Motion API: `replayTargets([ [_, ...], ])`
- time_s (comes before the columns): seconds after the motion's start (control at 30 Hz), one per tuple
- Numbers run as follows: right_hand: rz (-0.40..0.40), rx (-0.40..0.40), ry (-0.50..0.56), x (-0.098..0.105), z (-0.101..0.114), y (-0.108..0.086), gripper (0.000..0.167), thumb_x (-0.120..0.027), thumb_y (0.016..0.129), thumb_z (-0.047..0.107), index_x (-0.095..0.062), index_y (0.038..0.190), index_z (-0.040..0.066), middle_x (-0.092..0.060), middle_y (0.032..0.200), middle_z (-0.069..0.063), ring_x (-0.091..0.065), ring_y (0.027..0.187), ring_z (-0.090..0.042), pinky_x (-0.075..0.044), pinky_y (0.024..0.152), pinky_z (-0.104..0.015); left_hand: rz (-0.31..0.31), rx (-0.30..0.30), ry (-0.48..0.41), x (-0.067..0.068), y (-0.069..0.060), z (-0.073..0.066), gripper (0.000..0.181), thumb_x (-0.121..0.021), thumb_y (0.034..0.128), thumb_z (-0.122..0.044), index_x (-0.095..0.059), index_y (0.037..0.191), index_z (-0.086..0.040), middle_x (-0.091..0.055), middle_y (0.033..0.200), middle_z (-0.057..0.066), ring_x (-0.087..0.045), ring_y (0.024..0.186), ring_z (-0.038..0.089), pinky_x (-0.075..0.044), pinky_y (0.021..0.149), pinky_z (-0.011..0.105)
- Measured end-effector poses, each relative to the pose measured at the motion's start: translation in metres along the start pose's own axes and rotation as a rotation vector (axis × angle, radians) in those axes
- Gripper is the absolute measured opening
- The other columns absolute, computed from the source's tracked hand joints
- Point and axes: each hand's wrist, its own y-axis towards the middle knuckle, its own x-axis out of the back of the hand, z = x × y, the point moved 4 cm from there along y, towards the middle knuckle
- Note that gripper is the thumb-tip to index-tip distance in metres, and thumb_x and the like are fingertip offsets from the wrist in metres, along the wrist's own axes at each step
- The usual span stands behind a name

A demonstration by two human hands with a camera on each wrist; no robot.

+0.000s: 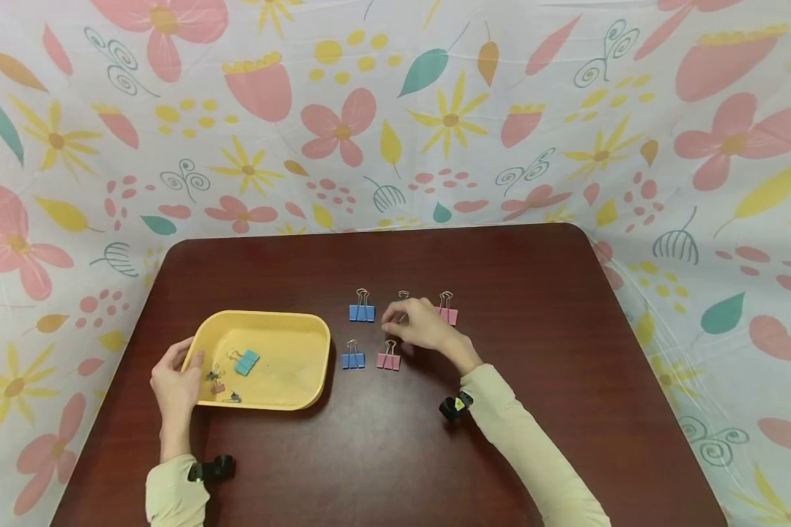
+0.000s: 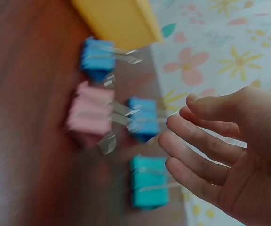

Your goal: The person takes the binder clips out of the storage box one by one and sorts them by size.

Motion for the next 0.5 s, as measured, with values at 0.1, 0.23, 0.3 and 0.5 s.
replayTargets([
  [0.1, -0.031, 0.034, 0.023, 0.005, 0.014, 0.012, 0.009, -0.072, 0.094, 0.013, -0.077, 0.100, 0.009, -0.077, 0.090, -0.001, -0.071, 0.083, -0.013, -0.057, 0.078, -0.035, 0.000, 0.005, 0.002, 0.001, 0.000, 0.001, 0.027, -0.066, 0.0974, -0.013, -0.073, 0.124, -0.011, -0.075, 0.115, 0.015, -0.056, 0.078, -0.010, -0.040, 0.066, 0.004],
  [0.23, -0.033, 0.093, 0.062, 0.003, 0.040, 0.031, 0.008, -0.073, 0.093, 0.013, -0.077, 0.100, 0.010, -0.078, 0.091, -0.001, -0.071, 0.085, -0.014, -0.058, 0.081, -0.038, 0.001, -0.003, 0.005, 0.002, 0.001, 0.001, 0.027, -0.066, 0.0971, -0.012, -0.072, 0.124, -0.011, -0.075, 0.116, 0.016, -0.055, 0.076, -0.014, -0.040, 0.066, 0.004],
  [0.3, -0.018, 0.127, 0.072, -0.001, 0.054, 0.041, 0.008, -0.073, 0.094, 0.014, -0.077, 0.099, 0.011, -0.078, 0.091, 0.001, -0.072, 0.085, -0.013, -0.059, 0.082, -0.037, 0.000, 0.000, 0.012, 0.002, 0.001, 0.001, 0.028, -0.066, 0.0971, -0.012, -0.072, 0.124, -0.011, -0.075, 0.115, 0.016, -0.056, 0.077, -0.012, -0.040, 0.066, 0.004],
  [0.5, 0.066, 0.205, 0.064, -0.016, 0.091, 0.071, 0.008, -0.070, 0.096, 0.017, -0.077, 0.099, 0.015, -0.078, 0.095, 0.002, -0.071, 0.084, -0.006, -0.056, 0.080, -0.024, 0.005, 0.010, -0.009, 0.000, 0.000, -0.001, 0.028, -0.065, 0.0979, -0.012, -0.072, 0.125, -0.009, -0.074, 0.117, 0.018, -0.067, 0.100, 0.026, -0.039, 0.069, 0.005],
])
